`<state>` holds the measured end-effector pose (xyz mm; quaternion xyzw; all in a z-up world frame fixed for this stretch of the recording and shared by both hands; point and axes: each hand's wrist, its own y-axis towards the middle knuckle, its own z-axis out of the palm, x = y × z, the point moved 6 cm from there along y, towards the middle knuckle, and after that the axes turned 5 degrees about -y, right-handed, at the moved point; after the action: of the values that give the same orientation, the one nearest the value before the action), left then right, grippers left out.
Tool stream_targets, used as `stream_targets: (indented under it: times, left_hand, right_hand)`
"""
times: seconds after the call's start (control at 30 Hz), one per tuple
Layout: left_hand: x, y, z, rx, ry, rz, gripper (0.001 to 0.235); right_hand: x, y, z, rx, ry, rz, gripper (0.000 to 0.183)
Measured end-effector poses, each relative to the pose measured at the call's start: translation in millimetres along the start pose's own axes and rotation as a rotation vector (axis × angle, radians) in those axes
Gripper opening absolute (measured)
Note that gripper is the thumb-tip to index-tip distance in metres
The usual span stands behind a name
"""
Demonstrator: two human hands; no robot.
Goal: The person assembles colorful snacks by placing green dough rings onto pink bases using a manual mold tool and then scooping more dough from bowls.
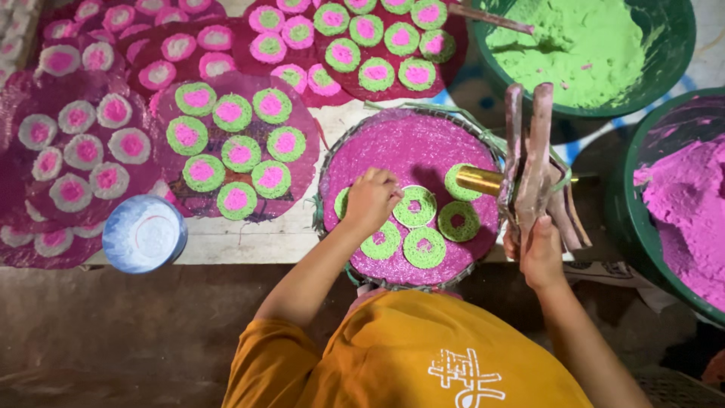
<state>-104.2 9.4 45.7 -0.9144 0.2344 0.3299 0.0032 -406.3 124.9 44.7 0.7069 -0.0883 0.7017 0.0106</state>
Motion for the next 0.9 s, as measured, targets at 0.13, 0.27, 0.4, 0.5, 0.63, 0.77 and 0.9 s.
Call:
stream_targets:
  times: [0.13,0.27,0.4,0.5,0.63,0.77,0.9]
  left_hand:
    - [-4.0,-4.7,0.3,0.000,0.097,0.058,0.006]
    - [-9.4,-7.0,-9.6,0.065,0.086,0.007,0.030]
    - [-19.1,-3.1,2.6,0.465,-0.113,-0.092,0.103]
    - [-27.5,3.5,8.8,0.610,-0.057,-0.110,0.118]
    - [-32.4,4.7,7.2,0.598,-0.072,-0.101,0.118]
    - [-36.7,4.6,-1.7,0.632,-0.089,-0.102,0.118]
    - [-39.1,37.3,-35.9,0.567,-0.166,-0.256,0.113]
  right_hand:
    - [2.2,-1.6,2.6,-0.002,0.020,0.002,0.084]
    - [4.1,-1.0,2.2,0.000,0.016,-0.017,0.085]
    - [-0.2,-1.7,1.9,-0.013,0.015,-0.016,0.085]
    - [0.0,0.9,1.0,-0.011,0.025,-0.030,0.083]
    - [-3.9,1.1,-0.6,-0.019,0.039,-0.018,0.081]
    - [-12.8,-0.1,-6.1,-0.034,0.007,-0.022,0.082]
    - [-10.0,0.3,-7.0,0.024,0.061,-0.044,0.080]
